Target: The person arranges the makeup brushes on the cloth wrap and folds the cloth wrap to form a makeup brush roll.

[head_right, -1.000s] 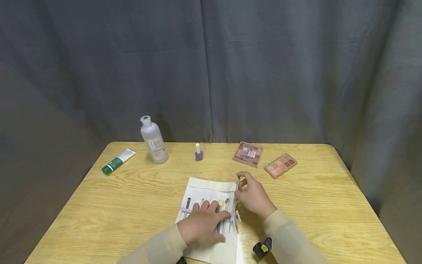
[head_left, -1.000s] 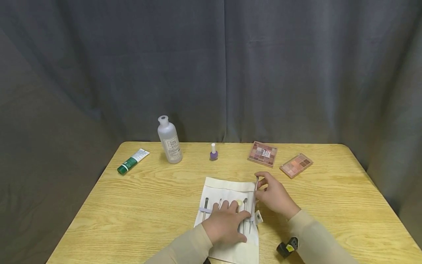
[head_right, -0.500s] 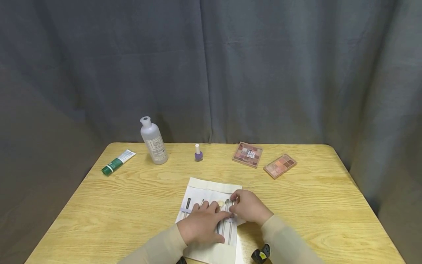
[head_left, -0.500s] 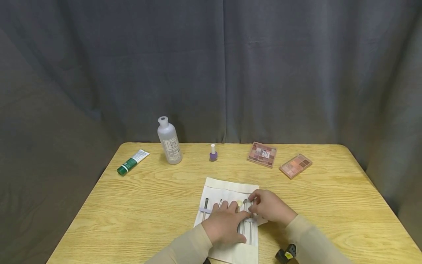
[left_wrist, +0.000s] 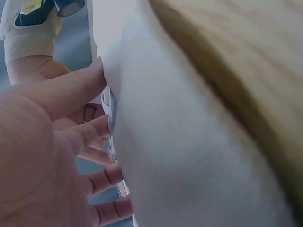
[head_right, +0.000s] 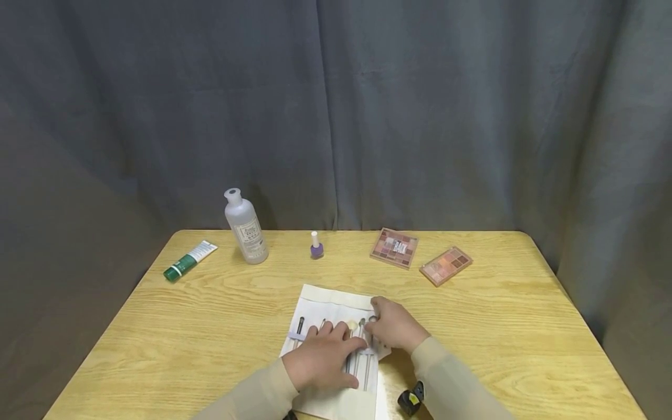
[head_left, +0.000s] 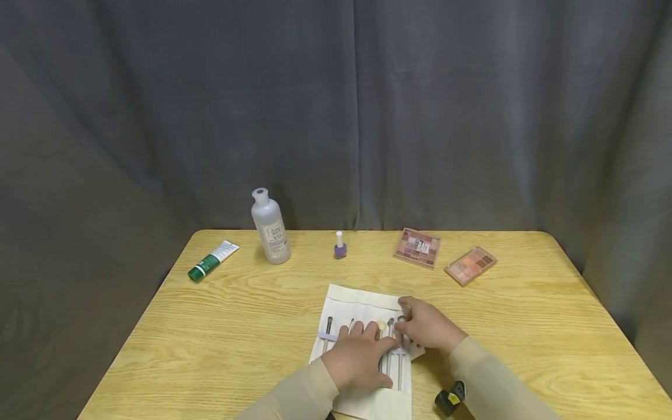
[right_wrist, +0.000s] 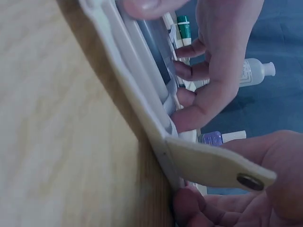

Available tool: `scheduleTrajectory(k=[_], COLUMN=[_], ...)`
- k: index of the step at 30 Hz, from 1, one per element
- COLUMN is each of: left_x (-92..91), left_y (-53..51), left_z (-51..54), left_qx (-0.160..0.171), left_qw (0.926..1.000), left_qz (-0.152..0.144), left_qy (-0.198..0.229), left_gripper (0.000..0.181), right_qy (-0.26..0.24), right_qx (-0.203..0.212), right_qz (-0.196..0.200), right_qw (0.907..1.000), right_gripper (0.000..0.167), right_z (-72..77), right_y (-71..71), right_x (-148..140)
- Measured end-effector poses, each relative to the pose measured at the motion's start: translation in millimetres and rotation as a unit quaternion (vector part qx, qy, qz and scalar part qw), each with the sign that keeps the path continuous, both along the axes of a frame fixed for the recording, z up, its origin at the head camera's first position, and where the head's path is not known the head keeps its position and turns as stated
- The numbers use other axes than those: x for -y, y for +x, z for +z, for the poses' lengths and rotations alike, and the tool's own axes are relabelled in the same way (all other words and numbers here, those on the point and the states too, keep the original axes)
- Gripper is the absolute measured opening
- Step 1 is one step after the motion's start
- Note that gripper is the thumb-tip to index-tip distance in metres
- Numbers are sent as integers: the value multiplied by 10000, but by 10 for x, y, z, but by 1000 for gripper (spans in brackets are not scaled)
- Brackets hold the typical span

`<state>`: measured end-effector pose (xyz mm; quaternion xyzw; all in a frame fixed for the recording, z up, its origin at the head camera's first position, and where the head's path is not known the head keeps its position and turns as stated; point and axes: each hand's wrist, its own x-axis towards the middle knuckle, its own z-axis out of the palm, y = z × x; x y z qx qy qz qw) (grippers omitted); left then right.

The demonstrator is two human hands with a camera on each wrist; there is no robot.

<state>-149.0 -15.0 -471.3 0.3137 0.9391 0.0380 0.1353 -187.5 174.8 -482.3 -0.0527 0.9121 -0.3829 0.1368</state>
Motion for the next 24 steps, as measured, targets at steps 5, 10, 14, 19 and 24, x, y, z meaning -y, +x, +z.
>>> scheduleTrajectory(k=[5, 10, 14, 19, 24], left_x=[-1, 1, 5, 4, 39], left_y=[2, 9, 12, 8, -13], left_z=[0, 0, 8, 15, -22], left_qx=[-18, 146, 147, 103, -7], left_qw=[10000, 9999, 9999, 9999, 9999], left_qz=[-10, 32, 40, 19, -97], left_qy=[37, 57, 71, 37, -36], left_gripper=[66, 65, 66, 67, 72], right_qy=[83, 226, 344, 287, 376], right_qx=[152, 7, -359, -518, -1412], right_qz=[-4, 153, 332, 347, 382], right_qw=[9999, 9996, 9982, 9976, 9885], right_gripper=[51, 30, 15, 18, 17], right_z=[-20, -15, -41, -31, 174], right_y=[-38, 11, 86, 173, 436], right_x=[-8, -19, -31, -42, 29])
